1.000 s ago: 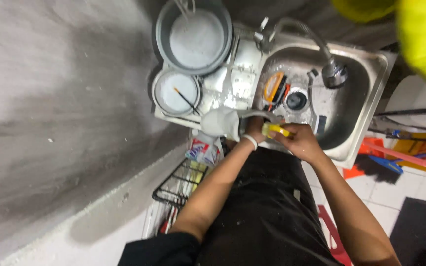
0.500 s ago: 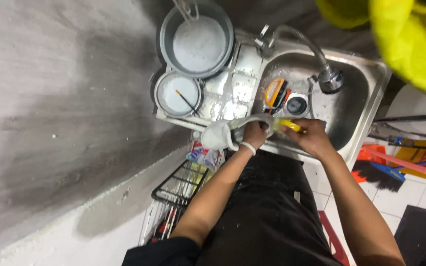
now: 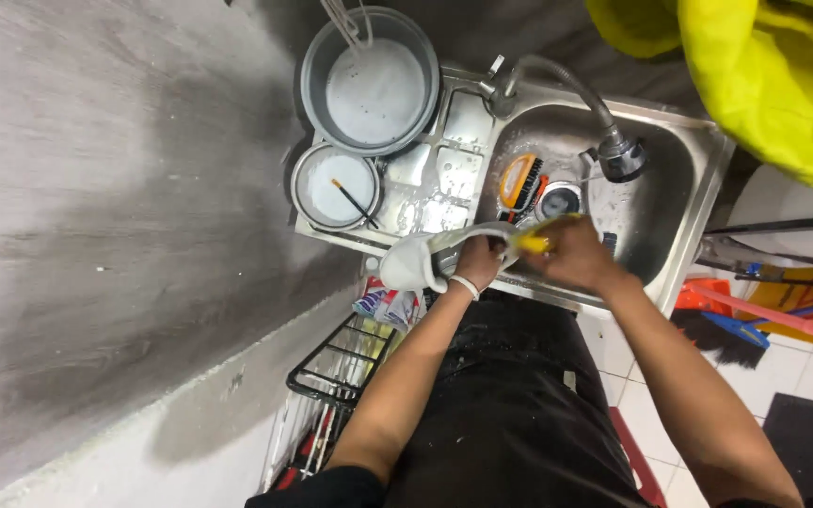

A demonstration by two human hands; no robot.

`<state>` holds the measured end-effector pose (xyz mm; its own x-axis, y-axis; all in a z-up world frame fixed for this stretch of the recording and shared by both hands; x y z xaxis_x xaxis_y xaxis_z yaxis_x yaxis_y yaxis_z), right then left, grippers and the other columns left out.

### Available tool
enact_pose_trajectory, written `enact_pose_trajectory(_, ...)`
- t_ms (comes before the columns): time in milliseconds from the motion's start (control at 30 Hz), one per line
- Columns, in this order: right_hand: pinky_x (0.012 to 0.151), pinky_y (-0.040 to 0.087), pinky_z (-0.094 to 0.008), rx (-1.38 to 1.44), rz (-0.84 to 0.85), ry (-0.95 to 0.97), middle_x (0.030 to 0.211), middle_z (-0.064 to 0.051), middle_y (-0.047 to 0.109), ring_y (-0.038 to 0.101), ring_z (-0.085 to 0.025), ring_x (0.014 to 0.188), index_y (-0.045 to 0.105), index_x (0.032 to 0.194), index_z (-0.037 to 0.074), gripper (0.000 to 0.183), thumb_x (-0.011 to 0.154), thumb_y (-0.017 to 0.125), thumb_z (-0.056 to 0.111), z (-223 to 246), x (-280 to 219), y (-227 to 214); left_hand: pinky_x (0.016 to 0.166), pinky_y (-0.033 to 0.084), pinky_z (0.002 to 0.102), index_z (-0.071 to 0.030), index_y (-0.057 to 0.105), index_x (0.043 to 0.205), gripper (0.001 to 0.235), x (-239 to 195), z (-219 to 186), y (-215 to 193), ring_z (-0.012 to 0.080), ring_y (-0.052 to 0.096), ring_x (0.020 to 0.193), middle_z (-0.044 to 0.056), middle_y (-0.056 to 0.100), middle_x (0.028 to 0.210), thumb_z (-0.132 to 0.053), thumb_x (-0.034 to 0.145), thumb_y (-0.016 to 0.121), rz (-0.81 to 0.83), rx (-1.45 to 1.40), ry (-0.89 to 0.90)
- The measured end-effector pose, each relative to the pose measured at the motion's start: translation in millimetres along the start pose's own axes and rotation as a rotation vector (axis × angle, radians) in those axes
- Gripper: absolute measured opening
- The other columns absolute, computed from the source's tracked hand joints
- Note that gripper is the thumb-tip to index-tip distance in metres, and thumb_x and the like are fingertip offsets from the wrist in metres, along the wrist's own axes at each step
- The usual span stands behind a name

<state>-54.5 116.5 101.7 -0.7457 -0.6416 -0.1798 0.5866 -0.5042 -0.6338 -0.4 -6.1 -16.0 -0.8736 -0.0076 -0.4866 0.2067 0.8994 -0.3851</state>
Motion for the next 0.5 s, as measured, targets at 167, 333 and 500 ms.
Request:
enact_pose_trajectory(167,0.083,0.046,-0.039,-0.464,0.272,-0.241,0.076,-0.007,0.068,0.065,-0.028,0.081,0.07,0.081,0.02,0.037,0.057,0.061,0.046,-37,2,35,0.093,0.039,0.05,0.017,0.049,0.103,0.031,3,10,1,0.0463,0.049,0.105,0.035,0.054,0.103,-0.005,0.081,0.05,0.013,-0.089,0.041)
enact_pose_trajectory(333,0.087,0.042,-0.046,-0.435,0.402,-0.298,0.076,-0.011,0.068,0.064,-0.034,0.082,0.07,0.081,0.015,0.035,0.062,0.06,0.042,-29,-4,45,0.095,0.036,0.05,0.013,0.048,0.109,0.037,-11,-17,-17,0.042,0.046,0.112,0.031,0.052,0.112,-0.012,0.082,0.048,0.099,-0.155,-0.034)
enact_pose_trajectory(500,0.1,0.026,-0.054,-0.636,0.305,-0.221,0.073,-0.002,0.067,0.062,-0.023,0.086,0.07,0.076,0.021,0.038,0.057,0.058,0.052,-22,14,26,0.088,0.043,0.048,0.01,0.057,0.1,0.035,8,6,3,0.0389,0.054,0.103,0.028,0.059,0.1,-0.018,0.082,0.047,0.123,-0.116,-0.04)
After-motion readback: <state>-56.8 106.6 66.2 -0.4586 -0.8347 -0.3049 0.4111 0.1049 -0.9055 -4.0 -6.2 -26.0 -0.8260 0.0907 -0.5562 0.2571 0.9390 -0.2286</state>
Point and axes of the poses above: each hand's wrist, its own x-axis towards the middle knuckle, its own y-axis out of the palm, z = x × y, the point moved 4 cm from there along x, towards the middle knuckle
